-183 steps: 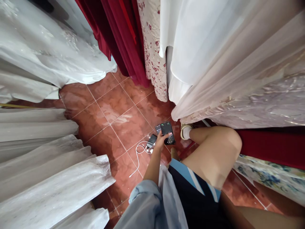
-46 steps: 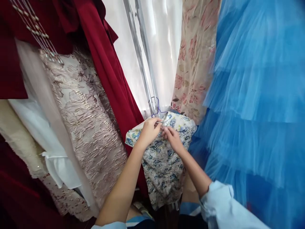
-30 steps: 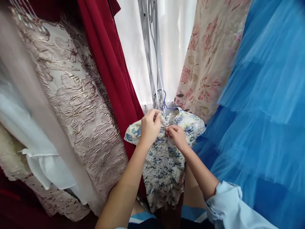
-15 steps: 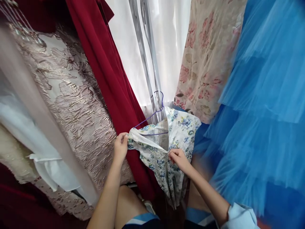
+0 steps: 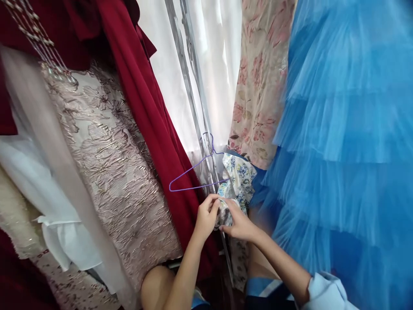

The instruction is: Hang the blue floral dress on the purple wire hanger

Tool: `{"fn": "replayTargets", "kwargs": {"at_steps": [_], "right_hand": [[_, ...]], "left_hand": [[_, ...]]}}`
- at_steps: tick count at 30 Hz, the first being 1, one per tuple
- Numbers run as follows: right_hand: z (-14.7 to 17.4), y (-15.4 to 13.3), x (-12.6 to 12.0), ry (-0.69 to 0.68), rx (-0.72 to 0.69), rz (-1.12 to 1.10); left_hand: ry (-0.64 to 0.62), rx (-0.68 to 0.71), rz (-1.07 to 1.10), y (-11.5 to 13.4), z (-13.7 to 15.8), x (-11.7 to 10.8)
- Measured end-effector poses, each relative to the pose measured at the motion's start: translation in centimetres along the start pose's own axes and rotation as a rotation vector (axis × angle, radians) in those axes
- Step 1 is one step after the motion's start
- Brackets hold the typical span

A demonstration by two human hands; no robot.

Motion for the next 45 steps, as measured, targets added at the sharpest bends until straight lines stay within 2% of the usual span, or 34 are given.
{"fn": "replayTargets", "kwargs": {"at_steps": [2, 4, 6, 9, 12, 15, 17, 19, 22, 24, 26, 27, 29, 31, 34, 37, 39, 41, 45], "right_hand": [[-1.2, 0.5, -0.7, 0.049, 0.05, -0.049], [-2.2, 2.7, -2.0, 0.129, 0.156, -0.088], [-2.4, 5.8, -3.7, 0.201, 0.273, -0.06], [-1.0, 10.9, -6.4, 0.278, 0.496, 0.046], [0.5, 13.9, -7.0, 0.208, 0.576, 0.071], [1.3, 14.8, -5.4, 0.053, 0.599, 0.074], [1.3, 14.0, -3.8, -0.042, 0.586, 0.069], [0.8, 11.8, -2.0, -0.164, 0.529, 0.048], [0.1, 6.1, 1.1, -0.488, 0.348, -0.056], [-0.1, 1.5, 1.7, -0.648, 0.212, -0.147], [-0.4, -1.7, 0.3, -0.659, 0.171, -0.251], [-0.7, -2.8, -1.0, -0.612, 0.165, -0.297], [-1.6, -3.6, -4.2, -0.459, 0.173, -0.329], [-2.4, -3.0, -7.4, -0.288, 0.184, -0.325], [-3.7, -0.5, -10.9, -0.033, 0.213, -0.348], [-5.6, 2.0, -12.5, 0.158, 0.208, -0.306], [-7.4, 2.8, -12.4, 0.185, 0.158, -0.195], [-9.0, 3.7, -11.9, 0.185, 0.13, -0.089], [-10.8, 6.7, -10.7, 0.127, 0.158, 0.037]], "left_hand": [[-0.044, 0.044, 0.021, 1.4, -0.8, 1.4], [-0.069, 0.05, 0.058, 1.6, -1.0, 2.1], [-0.076, 0.013, 0.107, 0.6, -0.4, 2.2], [-0.054, -0.075, 0.148, -2.0, 1.3, 1.4], [-0.016, -0.132, 0.167, -4.3, 3.1, -0.2], [0.025, -0.159, 0.171, -5.5, 4.3, -1.8], [0.016, -0.171, 0.145, -5.7, 4.6, -2.0], [-0.035, -0.173, 0.096, -5.3, 4.5, -1.3], [-0.162, -0.11, 0.041, -3.4, 3.9, 0.9], [-0.256, -0.075, 0.119, -2.3, 3.7, 2.6], [-0.362, -0.113, 0.291, -1.8, 4.1, 4.3], [-0.414, -0.164, 0.368, -1.9, 4.6, 5.1], [-0.478, -0.3, 0.418, -2.6, 5.9, 6.1], [-0.499, -0.404, 0.361, -3.3, 7.1, 6.3], [-0.451, -0.406, 0.272, -3.8, 7.6, 4.7], [-0.302, -0.341, 0.098, -3.7, 6.9, 0.4], [-0.22, -0.321, -0.074, -3.2, 6.4, -2.8], [-0.19, -0.327, -0.215, -2.5, 6.3, -5.5], [-0.239, -0.312, -0.477, -0.8, 6.0, -9.6]]}}
Point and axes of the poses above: each hand's wrist, its own z-axis away from the middle knuckle, its own x-axis out of the palm, y = z × x, the point moved 9 cm from there along -z, towards the middle knuckle, and after that the axes turned 12 degrees about -y, right-handed, at the moved point
